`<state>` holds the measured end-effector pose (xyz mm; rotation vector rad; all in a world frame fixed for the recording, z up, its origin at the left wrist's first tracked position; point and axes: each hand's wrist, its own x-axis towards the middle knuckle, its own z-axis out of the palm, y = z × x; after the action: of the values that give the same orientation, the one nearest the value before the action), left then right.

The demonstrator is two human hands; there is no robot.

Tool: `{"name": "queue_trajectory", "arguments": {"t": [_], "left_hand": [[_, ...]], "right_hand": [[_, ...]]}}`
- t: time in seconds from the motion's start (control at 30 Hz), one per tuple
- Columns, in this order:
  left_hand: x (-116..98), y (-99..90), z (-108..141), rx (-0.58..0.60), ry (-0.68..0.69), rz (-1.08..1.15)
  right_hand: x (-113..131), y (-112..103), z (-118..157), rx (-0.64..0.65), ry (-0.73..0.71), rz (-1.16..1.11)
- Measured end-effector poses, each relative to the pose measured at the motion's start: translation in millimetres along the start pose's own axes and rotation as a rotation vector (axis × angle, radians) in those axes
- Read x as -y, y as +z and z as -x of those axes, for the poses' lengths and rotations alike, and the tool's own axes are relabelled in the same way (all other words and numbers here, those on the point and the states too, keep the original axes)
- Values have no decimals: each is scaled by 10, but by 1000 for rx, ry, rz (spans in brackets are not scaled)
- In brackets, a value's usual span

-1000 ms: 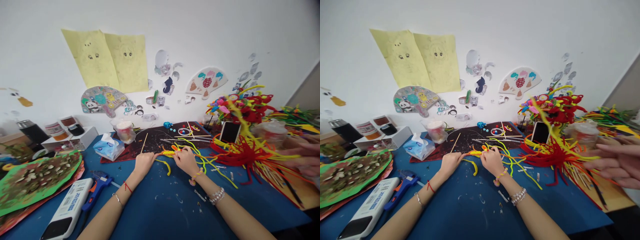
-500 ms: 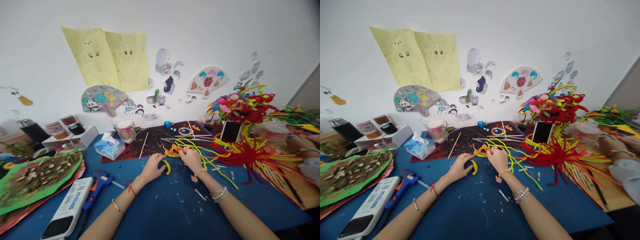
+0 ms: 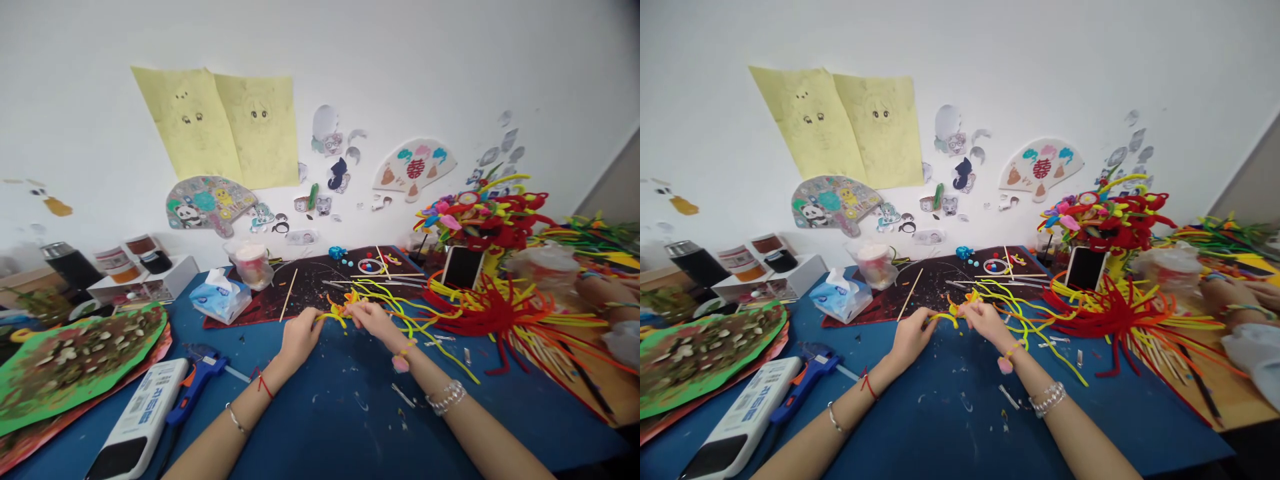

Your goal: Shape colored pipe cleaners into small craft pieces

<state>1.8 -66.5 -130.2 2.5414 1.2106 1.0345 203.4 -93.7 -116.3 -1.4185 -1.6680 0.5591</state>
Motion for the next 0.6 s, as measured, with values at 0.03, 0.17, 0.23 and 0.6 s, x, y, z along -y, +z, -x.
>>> {"name": "queue_trajectory", "arguments": {"t": [0.03, 0.17, 0.23, 0.6], "left_hand": [[1, 2, 8, -14, -13, -3], [-24, -2, 19, -55, -48, -7], [-56, -8, 9, -65, -68, 47], [-145, 76, -86, 264, -336, 1030]], "right_hand": [[37, 27, 19, 74, -18, -41], [140, 90, 89, 278, -14, -253], [142, 88, 96, 264, 24, -329], [6, 55, 55, 265, 82, -630]]}}
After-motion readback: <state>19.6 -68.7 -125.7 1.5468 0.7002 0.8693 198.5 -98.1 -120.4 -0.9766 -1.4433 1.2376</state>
